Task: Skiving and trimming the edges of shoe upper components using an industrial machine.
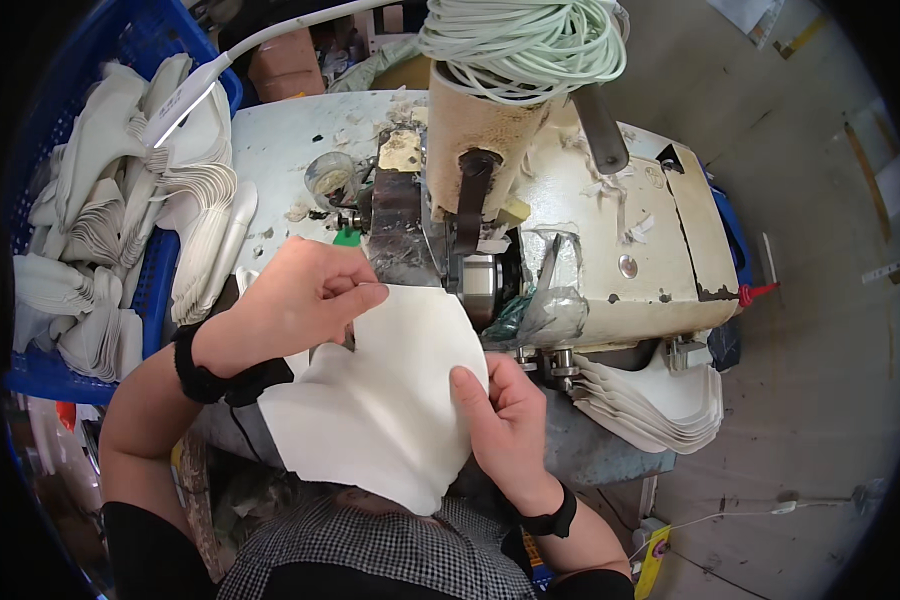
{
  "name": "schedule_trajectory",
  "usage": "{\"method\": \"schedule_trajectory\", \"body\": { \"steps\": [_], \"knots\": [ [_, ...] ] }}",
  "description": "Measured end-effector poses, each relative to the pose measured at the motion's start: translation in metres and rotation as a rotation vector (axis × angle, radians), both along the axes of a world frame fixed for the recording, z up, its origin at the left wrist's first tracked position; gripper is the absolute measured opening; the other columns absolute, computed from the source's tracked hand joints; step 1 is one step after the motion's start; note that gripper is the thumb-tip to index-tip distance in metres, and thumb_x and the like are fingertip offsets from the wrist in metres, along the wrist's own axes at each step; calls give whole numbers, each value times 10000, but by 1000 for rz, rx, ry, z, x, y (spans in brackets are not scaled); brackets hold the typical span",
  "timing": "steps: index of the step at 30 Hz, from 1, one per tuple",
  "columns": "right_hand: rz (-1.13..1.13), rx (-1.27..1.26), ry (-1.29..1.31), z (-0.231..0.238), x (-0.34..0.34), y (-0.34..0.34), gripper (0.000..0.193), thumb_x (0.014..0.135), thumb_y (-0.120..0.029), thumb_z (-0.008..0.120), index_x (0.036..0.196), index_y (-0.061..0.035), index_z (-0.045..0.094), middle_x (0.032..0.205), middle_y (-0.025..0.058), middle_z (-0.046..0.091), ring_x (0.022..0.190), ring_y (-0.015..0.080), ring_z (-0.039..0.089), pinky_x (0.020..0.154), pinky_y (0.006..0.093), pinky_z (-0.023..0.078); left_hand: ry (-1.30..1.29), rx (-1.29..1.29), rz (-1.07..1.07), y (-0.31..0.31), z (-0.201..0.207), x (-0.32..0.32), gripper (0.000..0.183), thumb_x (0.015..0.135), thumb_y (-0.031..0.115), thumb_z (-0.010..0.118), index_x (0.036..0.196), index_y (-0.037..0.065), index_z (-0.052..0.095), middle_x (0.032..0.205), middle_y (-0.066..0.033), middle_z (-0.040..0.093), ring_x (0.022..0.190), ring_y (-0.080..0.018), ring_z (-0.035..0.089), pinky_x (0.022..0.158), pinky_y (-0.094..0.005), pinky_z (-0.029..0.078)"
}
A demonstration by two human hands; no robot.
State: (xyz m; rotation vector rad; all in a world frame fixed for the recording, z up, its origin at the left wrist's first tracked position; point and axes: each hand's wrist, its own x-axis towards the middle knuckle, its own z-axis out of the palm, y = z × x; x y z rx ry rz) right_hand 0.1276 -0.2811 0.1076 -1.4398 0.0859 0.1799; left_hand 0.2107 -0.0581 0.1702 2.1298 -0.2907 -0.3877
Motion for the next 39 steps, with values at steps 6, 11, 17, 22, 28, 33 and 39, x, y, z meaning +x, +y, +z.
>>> {"method": "schedule_trajectory", "body": {
  "steps": [6,11,17,22,28,33,39],
  "knots": [
    [-12,123,132,3,7,2,152,965,-135,605,1006,11,603,856,3,663,706,14,566,640,172,455,133,15,17,2,8,13,191,893,136,641,812,-37,635,584,-39,610,468,-77,570,462,-240,451],
    [-44,49,54,10,14,-11,127,959,-107,598,1005,11,605,868,7,662,724,24,572,657,180,458,-33,-19,-15,-12,-1,20,181,855,108,638,744,-36,636,557,-56,595,474,-102,594,462,-251,458],
    [-110,-102,-41,17,27,-40,105,938,-102,629,968,-2,616,849,-23,643,711,14,541,651,174,432,-366,158,-132,-31,-8,25,181,806,110,595,713,-40,631,623,-199,588,581,-351,608,561,-393,488],
    [-108,-272,-150,35,32,-66,119,903,-99,676,925,-7,603,783,-44,604,674,9,494,615,164,386,-284,313,-347,-35,-8,22,175,813,164,610,790,1,669,735,-189,620,708,-374,603,676,-429,495],
    [-210,-248,-409,44,-18,-52,148,896,-112,669,902,-25,549,836,1,589,708,34,471,676,182,390,-436,-11,-701,-26,-11,2,283,892,267,612,1042,27,617,959,-144,565,901,-349,562,805,-406,460],
    [-174,-134,-495,37,-38,-25,613,879,19,611,1377,45,253,1146,188,612,974,175,618,857,275,469,-123,-96,-687,-3,16,24,229,894,225,636,987,15,642,797,-109,650,714,-239,625,655,-322,471],
    [401,-341,-492,30,-28,-10,612,874,5,643,1434,8,394,1240,219,618,1008,214,667,859,296,508,0,132,-680,3,33,48,214,858,227,689,873,14,680,726,-95,656,653,-179,598,623,-292,462]
  ]
}}
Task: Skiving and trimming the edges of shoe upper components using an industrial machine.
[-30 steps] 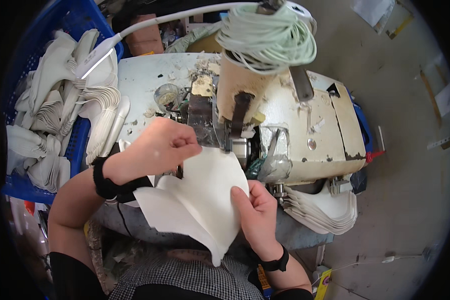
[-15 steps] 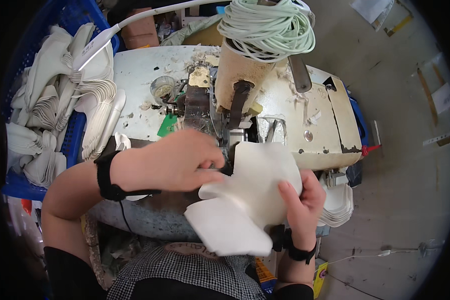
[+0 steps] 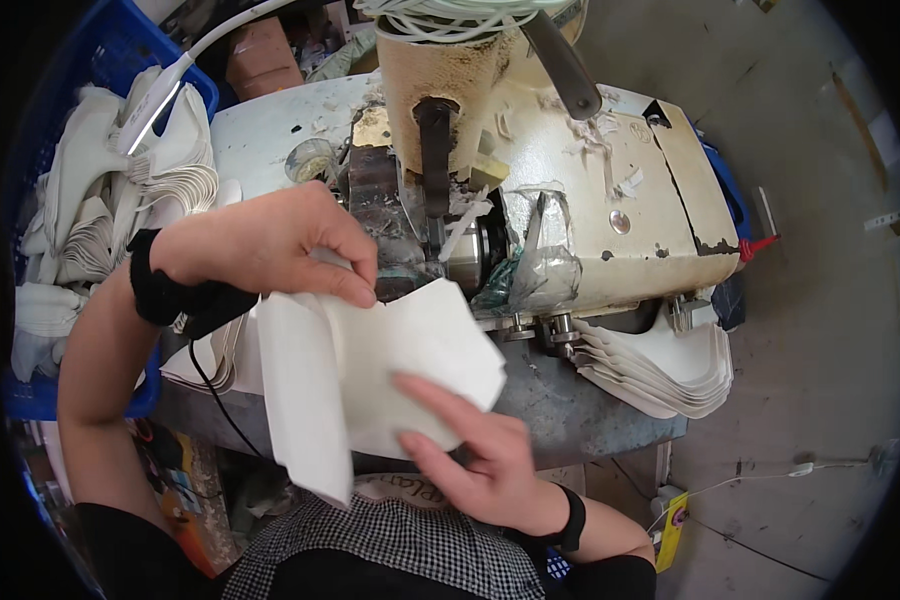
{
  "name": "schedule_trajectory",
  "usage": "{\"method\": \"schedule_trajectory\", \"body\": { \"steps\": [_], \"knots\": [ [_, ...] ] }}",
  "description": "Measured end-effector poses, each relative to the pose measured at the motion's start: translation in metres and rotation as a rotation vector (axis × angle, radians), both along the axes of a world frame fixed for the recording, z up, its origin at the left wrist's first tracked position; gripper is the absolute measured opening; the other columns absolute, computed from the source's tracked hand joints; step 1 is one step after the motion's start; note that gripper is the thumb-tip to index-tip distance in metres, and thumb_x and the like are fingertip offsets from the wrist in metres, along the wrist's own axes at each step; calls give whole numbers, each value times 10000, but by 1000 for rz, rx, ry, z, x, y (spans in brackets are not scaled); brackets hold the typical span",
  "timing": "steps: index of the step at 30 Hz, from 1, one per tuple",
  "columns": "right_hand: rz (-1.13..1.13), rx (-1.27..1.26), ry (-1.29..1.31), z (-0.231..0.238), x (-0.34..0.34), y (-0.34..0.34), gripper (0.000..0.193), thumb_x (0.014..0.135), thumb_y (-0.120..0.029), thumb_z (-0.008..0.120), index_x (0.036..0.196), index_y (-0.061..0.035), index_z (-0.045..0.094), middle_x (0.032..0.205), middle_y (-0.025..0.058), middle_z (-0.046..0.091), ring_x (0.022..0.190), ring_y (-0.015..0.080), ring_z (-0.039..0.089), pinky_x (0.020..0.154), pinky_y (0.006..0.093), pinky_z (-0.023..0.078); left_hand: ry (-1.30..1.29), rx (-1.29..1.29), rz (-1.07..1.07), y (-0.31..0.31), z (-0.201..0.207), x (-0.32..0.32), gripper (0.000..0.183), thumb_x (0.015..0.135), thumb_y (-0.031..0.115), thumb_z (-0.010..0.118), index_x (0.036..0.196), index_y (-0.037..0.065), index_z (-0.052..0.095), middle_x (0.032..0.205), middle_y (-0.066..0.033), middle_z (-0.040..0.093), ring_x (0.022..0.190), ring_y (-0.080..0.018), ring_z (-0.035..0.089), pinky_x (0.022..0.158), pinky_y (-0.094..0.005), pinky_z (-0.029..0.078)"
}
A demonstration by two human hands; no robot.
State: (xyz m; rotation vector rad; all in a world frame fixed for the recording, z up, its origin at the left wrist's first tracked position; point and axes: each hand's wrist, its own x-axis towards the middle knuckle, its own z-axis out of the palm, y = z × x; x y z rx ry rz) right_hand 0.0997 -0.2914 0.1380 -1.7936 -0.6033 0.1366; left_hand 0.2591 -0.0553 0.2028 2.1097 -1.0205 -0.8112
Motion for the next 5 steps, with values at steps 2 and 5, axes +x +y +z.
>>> {"method": "schedule_trajectory", "body": {
  "steps": [2,5],
  "knots": [
    [49,134,306,-7,-3,14,539,912,-39,625,1419,-9,442,1251,190,625,984,148,649,817,289,522,-80,62,-28,0,1,8,215,831,221,708,860,9,688,741,-104,666,660,-200,609,628,-305,469],
    [94,388,335,-25,4,36,622,936,-76,614,1490,-59,333,1397,182,508,1097,154,590,850,231,516,-147,100,-69,1,1,17,212,819,215,716,867,10,692,748,-111,671,666,-213,616,633,-314,474]
  ]
}}
